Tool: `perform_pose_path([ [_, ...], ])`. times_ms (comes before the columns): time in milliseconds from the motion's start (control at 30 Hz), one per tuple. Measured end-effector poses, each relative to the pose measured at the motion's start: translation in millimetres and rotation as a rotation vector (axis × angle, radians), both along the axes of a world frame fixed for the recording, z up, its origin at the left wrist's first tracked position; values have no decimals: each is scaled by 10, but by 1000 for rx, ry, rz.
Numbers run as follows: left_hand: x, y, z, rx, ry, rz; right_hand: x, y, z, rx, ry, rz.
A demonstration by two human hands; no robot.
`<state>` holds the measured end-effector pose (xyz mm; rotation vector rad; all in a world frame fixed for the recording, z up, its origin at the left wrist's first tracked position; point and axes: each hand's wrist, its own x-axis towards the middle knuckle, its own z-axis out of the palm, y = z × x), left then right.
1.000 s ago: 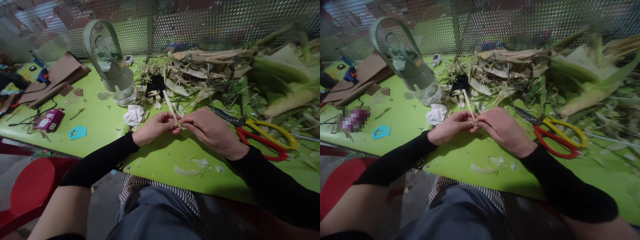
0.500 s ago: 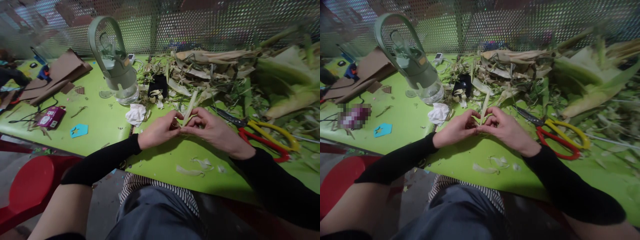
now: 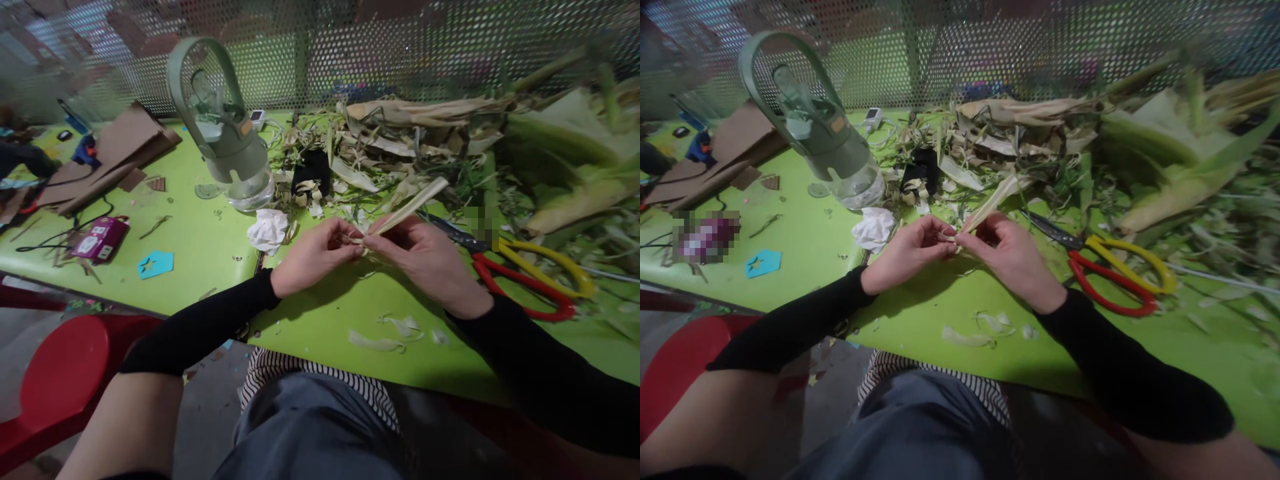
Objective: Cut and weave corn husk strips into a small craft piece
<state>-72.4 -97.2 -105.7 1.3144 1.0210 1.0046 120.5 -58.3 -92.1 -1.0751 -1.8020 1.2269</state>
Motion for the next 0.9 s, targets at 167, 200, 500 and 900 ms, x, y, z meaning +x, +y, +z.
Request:
perform_pose_path([
  [167,28,-2,10,-132,-148,-51,-14,-78,76,144,-29,-7],
  [200,41,-13,16,-147,-169,-62,-21,-98,76,168,-54,-4],
  [500,64,-5,64,-481,-487,77,-73,-112,-13,114,145,-96],
  [900,26,-20,45,-457,-470,86,53,-70,43,1132,-325,95],
])
